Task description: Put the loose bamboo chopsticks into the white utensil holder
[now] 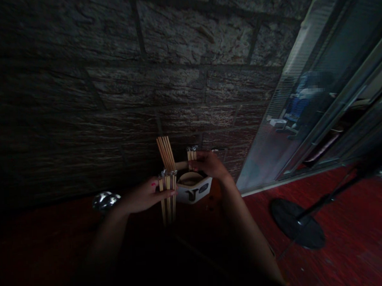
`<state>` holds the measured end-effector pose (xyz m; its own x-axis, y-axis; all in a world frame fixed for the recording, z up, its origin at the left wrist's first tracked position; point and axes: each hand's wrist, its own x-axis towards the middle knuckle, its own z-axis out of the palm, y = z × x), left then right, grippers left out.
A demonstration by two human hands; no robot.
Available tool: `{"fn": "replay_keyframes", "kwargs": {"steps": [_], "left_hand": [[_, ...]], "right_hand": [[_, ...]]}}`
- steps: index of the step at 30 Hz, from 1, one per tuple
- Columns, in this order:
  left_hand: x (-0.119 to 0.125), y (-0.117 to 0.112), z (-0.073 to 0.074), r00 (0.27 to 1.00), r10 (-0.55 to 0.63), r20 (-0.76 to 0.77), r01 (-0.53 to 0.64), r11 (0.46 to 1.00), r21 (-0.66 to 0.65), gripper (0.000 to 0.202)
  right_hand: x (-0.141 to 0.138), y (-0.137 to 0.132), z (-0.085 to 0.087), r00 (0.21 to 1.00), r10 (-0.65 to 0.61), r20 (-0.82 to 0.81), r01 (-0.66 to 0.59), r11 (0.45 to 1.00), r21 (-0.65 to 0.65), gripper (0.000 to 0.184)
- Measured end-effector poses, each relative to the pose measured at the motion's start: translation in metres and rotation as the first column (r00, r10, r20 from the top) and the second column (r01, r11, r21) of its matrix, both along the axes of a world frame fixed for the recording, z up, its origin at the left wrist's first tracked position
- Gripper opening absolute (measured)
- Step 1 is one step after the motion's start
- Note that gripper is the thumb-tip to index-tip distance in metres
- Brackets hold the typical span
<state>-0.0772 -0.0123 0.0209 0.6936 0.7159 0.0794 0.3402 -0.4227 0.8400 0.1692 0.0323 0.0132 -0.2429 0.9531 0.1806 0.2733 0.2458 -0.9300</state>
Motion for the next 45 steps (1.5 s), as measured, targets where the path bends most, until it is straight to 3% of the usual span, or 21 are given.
{"fn": "replay_keyframes", "kwargs": {"steps": [18,25,32,40,45], "left_hand": [[-0.001,0.0,-0.004,0.999,0.015,0.029,-0.014,0.999,-0.031,0.022],[-0.001,0.001,-0.005,1.0,-0.007,0.023,0.007,1.0,-0.012,0.023],[-0.001,0.001,-0.004,0.999,-0.014,0.038,0.015,1.0,-0.015,0.024],[0.0,0.0,-0.003,1.0,0.001,0.028,0.0,0.999,-0.041,0.024],[0.0,0.001,-0.004,1.0,0.002,0.027,-0.001,0.999,-0.035,0.023]], "right_hand": [[0.001,0.003,-0.005,0.999,-0.02,0.048,0.019,0.999,0.026,0.035],[0.005,-0.005,0.006,0.996,0.03,0.079,-0.031,1.0,0.006,0.032],[0.009,-0.014,0.015,0.993,0.004,0.12,0.002,0.999,-0.048,0.029],[0.008,-0.011,0.012,0.988,-0.102,0.116,0.108,0.993,-0.051,0.014],[0.009,-0.008,0.007,0.989,-0.091,0.121,0.092,0.996,-0.006,0.014]]}}
